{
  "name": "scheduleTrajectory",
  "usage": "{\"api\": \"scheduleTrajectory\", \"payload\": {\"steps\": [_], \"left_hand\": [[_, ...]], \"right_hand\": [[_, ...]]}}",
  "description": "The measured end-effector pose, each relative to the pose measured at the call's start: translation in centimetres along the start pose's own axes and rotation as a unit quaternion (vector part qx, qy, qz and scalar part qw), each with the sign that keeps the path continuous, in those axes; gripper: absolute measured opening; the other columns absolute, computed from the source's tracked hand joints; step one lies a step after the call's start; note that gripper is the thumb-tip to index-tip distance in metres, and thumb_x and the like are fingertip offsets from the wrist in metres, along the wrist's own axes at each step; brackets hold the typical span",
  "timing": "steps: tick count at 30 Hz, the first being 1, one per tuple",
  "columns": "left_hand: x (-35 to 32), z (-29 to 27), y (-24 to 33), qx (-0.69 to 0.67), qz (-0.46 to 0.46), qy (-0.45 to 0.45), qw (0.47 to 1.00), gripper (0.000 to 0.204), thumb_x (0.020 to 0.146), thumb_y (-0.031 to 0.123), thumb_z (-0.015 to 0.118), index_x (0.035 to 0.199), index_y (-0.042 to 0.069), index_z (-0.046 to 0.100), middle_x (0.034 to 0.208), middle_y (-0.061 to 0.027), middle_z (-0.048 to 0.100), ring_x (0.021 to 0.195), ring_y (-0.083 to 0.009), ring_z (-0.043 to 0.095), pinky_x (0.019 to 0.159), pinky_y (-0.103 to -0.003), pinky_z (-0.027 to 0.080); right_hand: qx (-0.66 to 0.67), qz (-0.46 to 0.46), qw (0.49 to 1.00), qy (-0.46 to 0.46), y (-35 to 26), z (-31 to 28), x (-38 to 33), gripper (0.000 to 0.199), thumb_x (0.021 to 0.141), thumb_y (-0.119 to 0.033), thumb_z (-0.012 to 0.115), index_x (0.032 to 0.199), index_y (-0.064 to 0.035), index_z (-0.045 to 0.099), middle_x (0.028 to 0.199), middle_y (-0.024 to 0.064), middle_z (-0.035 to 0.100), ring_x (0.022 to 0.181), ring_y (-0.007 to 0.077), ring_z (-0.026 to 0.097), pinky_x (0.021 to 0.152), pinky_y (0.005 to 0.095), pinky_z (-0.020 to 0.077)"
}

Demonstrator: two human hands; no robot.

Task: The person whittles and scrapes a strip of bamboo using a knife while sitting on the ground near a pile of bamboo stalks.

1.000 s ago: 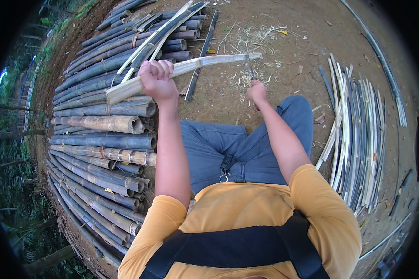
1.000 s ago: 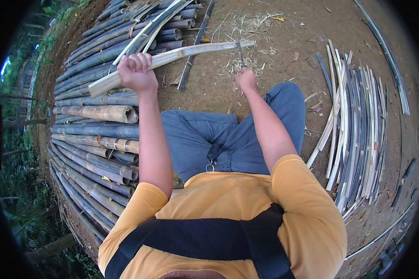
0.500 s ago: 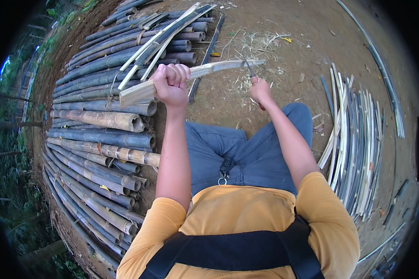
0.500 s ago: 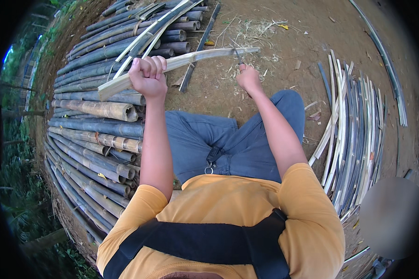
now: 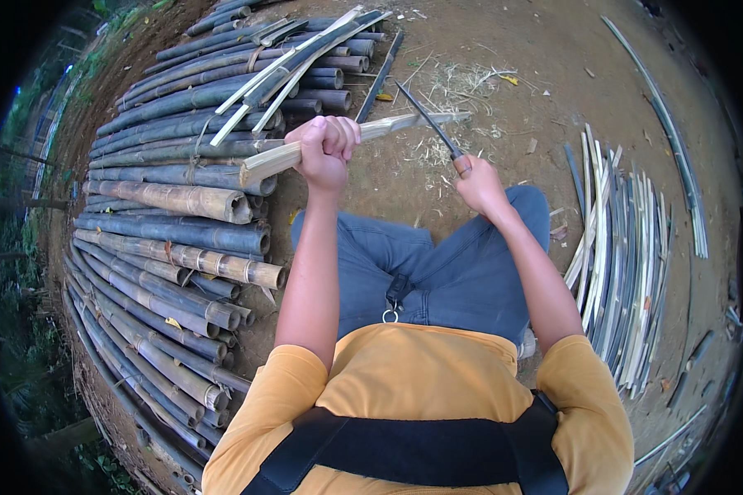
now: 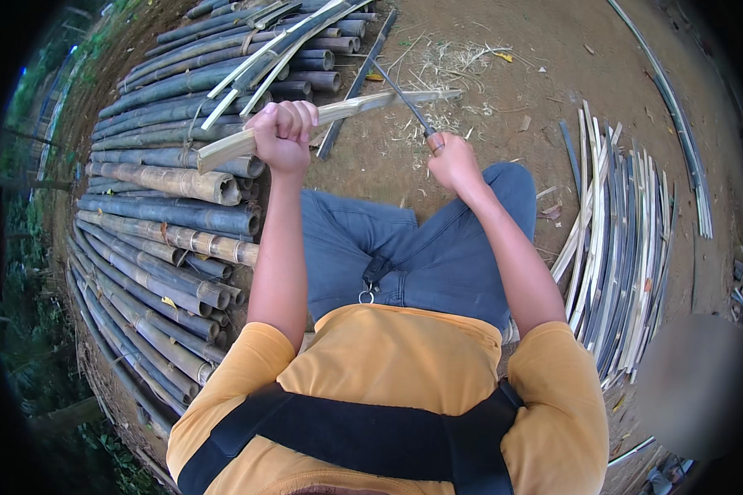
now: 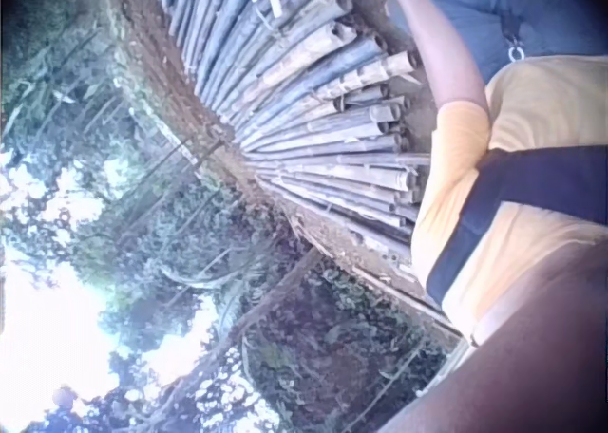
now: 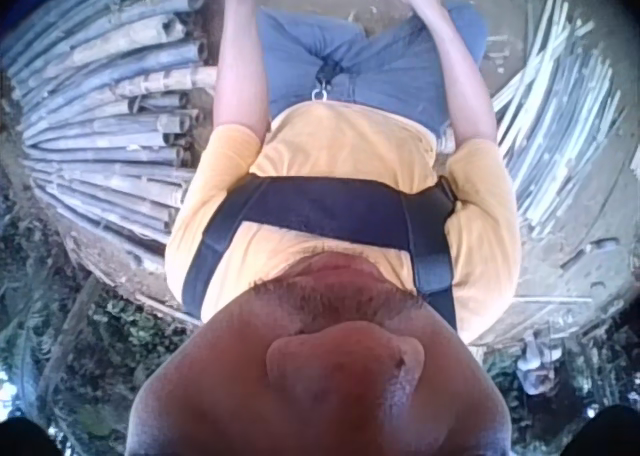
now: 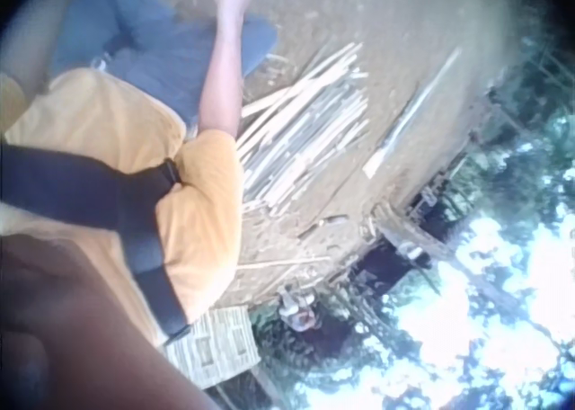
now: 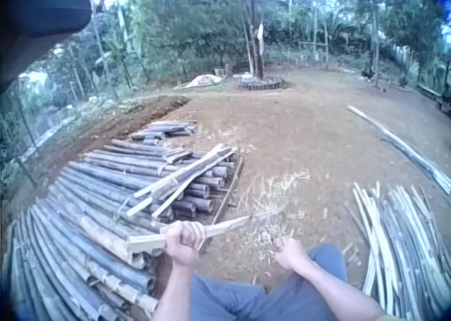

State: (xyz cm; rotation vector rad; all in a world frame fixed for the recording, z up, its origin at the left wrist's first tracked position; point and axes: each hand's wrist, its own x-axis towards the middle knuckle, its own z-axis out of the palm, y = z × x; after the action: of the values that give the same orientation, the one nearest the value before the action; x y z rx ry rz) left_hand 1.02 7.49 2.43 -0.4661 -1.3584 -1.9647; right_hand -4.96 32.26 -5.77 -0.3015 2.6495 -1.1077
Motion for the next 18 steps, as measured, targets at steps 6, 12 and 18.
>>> {"api": "scheduleTrajectory", "payload": {"steps": [6, 12, 18], "left_hand": [[0.0, -0.9, 0.4, -0.004, 0.004, -0.007, 1.000, 0.044, 0.093, 0.018, 0.042, 0.051, 0.009, 0.034, 0.043, -0.0041, 0.036, 0.038, -0.0164, 0.040, 0.051, -0.034, 0.044], [-0.1, -1.5, 0.4, -0.032, -0.011, 0.054, 0.998, 0.045, 0.093, 0.018, 0.044, 0.050, 0.009, 0.034, 0.043, -0.0045, 0.037, 0.036, -0.0147, 0.036, 0.050, -0.034, 0.043], [-1.0, -1.4, 0.7, -0.022, -0.007, 0.041, 0.999, 0.044, 0.094, 0.016, 0.043, 0.051, 0.009, 0.034, 0.043, -0.0035, 0.036, 0.037, -0.0147, 0.036, 0.051, -0.033, 0.043]], "right_hand": [[0.006, -0.079, 0.997, -0.009, -4.0, -0.7, -3.7, 0.014, 0.074, -0.008, 0.061, 0.081, -0.0009, 0.052, 0.071, 0.0208, 0.058, 0.071, 0.0412, 0.057, 0.067, 0.0458, 0.0456], [-0.019, -0.072, 0.997, 0.001, -5.6, -0.3, -3.4, 0.013, 0.074, -0.007, 0.061, 0.082, -0.0003, 0.053, 0.071, 0.0206, 0.059, 0.075, 0.0416, 0.061, 0.069, 0.0461, 0.0471], [-0.050, -0.040, 0.998, 0.002, -3.8, 0.8, -2.7, 0.016, 0.074, -0.008, 0.060, 0.086, -0.0003, 0.054, 0.078, 0.0241, 0.061, 0.079, 0.0444, 0.061, 0.072, 0.0488, 0.0469]]}}
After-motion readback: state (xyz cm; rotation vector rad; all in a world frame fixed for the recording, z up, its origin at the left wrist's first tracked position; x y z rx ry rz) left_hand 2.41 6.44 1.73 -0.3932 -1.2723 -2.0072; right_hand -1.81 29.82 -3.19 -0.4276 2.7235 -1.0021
